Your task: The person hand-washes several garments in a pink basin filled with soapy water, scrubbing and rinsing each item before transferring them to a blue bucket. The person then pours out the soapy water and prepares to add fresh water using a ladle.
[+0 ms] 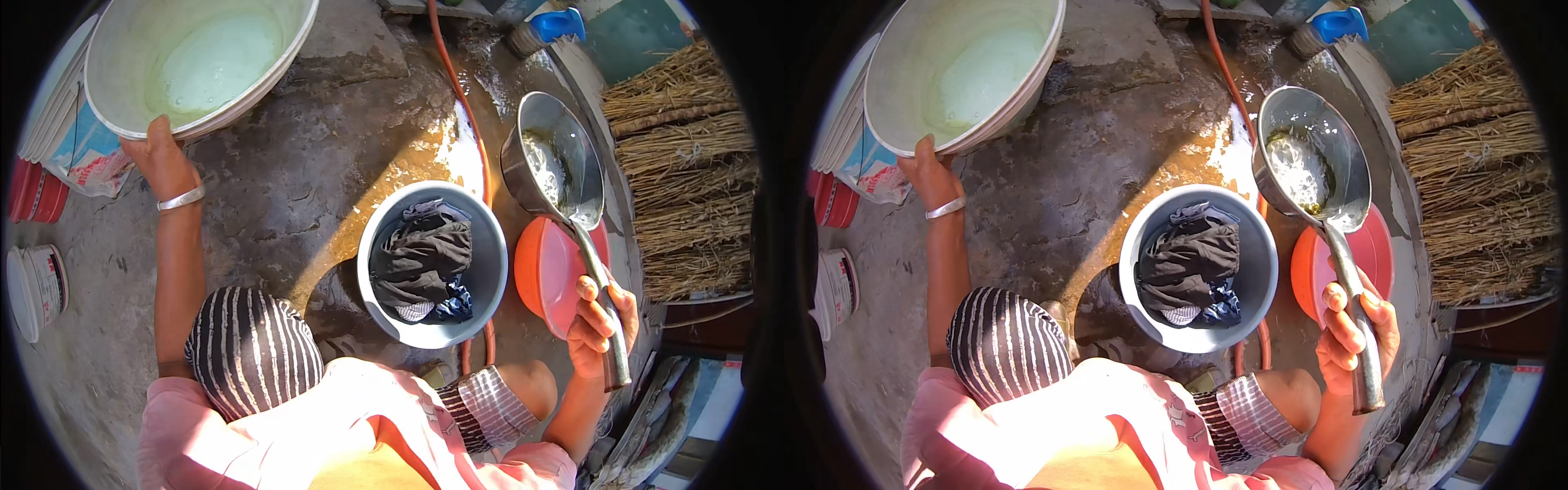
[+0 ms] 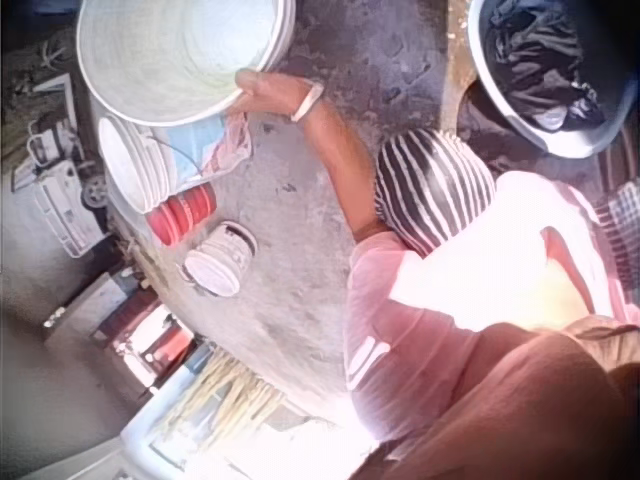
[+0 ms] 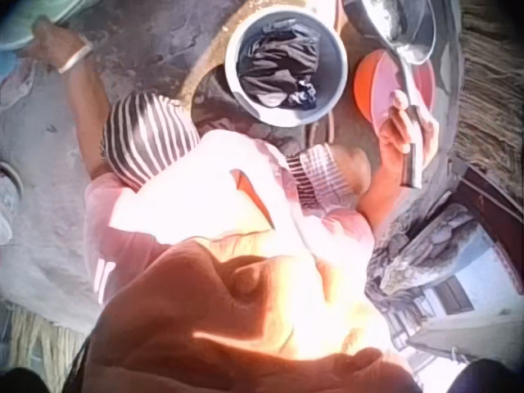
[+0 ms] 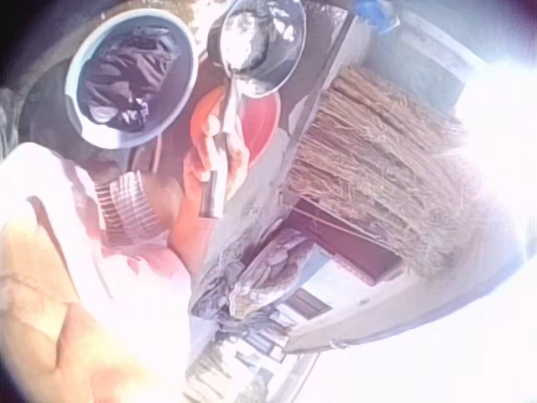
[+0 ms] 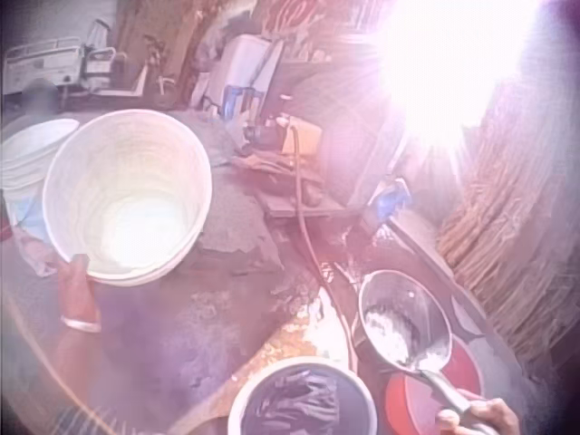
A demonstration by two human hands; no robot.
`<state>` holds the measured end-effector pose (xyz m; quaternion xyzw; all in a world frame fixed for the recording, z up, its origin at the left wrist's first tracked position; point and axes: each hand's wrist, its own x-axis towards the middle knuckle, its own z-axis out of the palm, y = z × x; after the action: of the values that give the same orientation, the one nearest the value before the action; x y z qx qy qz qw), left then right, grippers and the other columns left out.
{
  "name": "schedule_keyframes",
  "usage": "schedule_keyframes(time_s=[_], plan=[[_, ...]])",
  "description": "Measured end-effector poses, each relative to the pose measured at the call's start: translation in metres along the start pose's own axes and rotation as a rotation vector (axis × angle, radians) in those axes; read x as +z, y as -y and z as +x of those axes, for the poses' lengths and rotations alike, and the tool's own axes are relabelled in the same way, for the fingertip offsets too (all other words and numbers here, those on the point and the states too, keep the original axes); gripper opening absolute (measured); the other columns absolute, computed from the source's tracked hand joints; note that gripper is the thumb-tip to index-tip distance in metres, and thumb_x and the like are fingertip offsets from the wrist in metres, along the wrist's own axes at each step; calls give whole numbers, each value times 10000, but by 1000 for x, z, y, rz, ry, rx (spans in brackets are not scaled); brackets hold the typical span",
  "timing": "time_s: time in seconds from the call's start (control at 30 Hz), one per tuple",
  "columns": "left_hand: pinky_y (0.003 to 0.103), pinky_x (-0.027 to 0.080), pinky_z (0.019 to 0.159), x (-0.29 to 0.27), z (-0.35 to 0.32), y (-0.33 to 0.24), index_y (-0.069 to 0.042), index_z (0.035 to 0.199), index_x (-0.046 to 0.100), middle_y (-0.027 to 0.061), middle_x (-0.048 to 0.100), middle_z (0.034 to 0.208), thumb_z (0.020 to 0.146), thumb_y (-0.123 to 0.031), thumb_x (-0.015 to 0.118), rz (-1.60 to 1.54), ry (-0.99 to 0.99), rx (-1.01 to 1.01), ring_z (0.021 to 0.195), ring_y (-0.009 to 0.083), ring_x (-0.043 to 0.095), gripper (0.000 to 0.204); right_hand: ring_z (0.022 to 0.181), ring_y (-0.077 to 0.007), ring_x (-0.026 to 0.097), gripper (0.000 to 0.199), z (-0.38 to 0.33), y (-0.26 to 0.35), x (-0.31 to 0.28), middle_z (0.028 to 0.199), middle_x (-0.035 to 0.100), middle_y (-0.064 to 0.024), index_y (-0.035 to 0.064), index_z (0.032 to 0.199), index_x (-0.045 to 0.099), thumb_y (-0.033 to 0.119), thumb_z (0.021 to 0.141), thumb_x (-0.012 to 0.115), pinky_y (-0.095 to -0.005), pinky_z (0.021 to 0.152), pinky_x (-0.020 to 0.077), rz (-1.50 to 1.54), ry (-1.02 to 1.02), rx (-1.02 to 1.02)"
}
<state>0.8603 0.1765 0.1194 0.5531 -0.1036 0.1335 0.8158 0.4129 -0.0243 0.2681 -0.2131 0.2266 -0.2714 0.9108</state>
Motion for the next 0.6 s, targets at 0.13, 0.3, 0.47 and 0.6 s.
schedule_keyframes(time_s=[0.13, 0.3, 0.47, 0.6], plan=[[361, 487, 751, 8, -3, -8, -15, 1260, 461, 106, 537, 1182, 806, -96, 520, 78, -51, -12, 959, 248, 568, 465, 606, -162, 548, 364, -22, 32, -83, 973, 510, -239, -126, 1198, 315, 130, 953, 393, -275, 475, 539, 21, -109, -71], [406, 514, 738, -35, 36, 28, 5, 1199, 537, 194, 536, 1140, 789, -7, 611, 242, 22, 46, 957, 293, 596, 417, 616, -140, 562, 299, -32, 65, -146, 870, 529, -152, -114, 1086, 425, 153, 953, 426, -256, 519, 553, 68, -315, -155], [376, 552, 727, -60, 43, 47, 45, 1129, 588, 237, 556, 1017, 740, 102, 678, 1198, 96, 543, 929, 299, 623, 404, 598, -123, 565, 253, -47, 101, -215, 824, 554, -131, -94, 976, 494, 155, 929, 479, -257, 486, 546, -181, -560, -219], [400, 570, 742, -61, 41, 40, 54, 1115, 586, 230, 561, 1018, 790, 86, 640, 1221, 136, 460, 923, 285, 626, 331, 571, -123, 566, 217, -51, 119, -242, 773, 566, -130, -74, 926, 510, 140, 891, 509, -237, 435, 516, -305, -726, -234]])
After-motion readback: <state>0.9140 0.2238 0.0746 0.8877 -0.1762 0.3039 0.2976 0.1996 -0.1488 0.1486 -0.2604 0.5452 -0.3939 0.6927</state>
